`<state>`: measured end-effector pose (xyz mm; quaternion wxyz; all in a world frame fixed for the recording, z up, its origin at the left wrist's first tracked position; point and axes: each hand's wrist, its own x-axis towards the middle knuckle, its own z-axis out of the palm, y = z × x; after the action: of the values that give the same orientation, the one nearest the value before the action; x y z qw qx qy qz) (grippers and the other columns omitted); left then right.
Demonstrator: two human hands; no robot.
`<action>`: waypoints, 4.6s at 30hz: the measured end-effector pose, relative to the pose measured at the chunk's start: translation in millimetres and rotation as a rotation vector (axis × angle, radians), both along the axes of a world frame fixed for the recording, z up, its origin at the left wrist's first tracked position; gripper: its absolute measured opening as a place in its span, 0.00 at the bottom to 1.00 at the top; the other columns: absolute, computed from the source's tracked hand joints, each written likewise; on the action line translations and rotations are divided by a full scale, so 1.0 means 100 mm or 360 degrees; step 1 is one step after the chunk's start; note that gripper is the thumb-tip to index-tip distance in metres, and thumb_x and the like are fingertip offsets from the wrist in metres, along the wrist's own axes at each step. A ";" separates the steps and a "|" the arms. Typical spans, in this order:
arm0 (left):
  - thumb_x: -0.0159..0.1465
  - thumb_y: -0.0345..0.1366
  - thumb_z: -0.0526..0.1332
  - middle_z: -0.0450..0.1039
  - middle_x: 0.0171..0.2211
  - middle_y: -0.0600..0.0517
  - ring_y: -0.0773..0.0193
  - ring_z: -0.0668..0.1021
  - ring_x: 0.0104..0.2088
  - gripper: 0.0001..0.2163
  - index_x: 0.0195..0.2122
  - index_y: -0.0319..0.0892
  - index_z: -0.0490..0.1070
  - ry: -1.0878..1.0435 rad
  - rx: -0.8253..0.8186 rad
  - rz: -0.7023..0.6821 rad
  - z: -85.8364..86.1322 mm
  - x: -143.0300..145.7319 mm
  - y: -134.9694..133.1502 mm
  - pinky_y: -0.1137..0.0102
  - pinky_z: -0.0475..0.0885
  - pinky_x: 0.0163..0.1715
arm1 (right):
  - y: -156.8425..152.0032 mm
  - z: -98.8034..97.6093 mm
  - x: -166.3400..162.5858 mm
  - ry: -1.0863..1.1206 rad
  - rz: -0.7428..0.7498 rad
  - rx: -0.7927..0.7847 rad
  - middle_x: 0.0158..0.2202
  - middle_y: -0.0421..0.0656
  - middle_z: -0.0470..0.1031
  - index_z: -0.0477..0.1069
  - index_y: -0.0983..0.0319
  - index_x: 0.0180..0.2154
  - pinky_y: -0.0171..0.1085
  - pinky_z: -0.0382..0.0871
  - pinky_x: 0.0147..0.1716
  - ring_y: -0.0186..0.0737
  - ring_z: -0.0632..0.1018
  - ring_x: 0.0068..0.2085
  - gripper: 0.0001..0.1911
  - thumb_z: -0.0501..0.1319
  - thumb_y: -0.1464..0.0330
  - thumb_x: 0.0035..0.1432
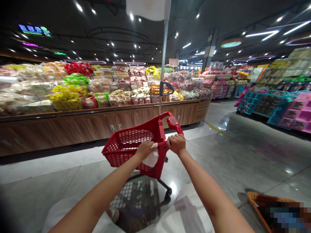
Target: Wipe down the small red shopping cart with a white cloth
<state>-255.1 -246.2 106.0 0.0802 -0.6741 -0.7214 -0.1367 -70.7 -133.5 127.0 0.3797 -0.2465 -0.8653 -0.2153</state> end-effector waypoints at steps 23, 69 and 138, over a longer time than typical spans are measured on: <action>0.58 0.26 0.59 0.70 0.48 0.44 0.56 0.72 0.49 0.18 0.50 0.40 0.65 -0.0197 -0.0062 0.0062 -0.46 -0.43 -0.63 0.61 0.68 0.51 | -0.82 -0.98 -0.98 -0.0451 0.0282 -0.0721 0.59 0.55 0.62 0.62 0.68 0.58 0.52 0.39 0.63 0.53 0.58 0.62 0.28 0.54 0.74 0.54; 0.59 0.42 0.63 0.74 0.35 0.49 0.61 0.74 0.37 0.11 0.36 0.40 0.71 -0.0170 -0.0135 -0.0580 -0.39 -0.71 -0.40 0.69 0.68 0.38 | -1.42 -1.11 -0.53 -0.0120 0.0462 -0.1155 0.37 0.44 0.72 0.65 0.60 0.39 0.60 0.34 0.60 0.47 0.71 0.42 0.14 0.55 0.69 0.47; 0.63 0.47 0.57 0.72 0.44 0.45 0.52 0.71 0.46 0.16 0.47 0.46 0.70 0.0046 -0.0021 0.0397 -0.73 0.07 -0.53 0.56 0.61 0.46 | -0.70 -1.43 -0.84 -0.0311 0.0613 -0.1042 0.57 0.53 0.62 0.62 0.67 0.56 0.50 0.44 0.65 0.50 0.46 0.67 0.32 0.60 0.72 0.47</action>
<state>-248.0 -298.8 32.7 0.1025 -0.5817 -0.7993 -0.1111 -154.5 -203.0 -15.8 0.2302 -0.1659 -0.9507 0.1250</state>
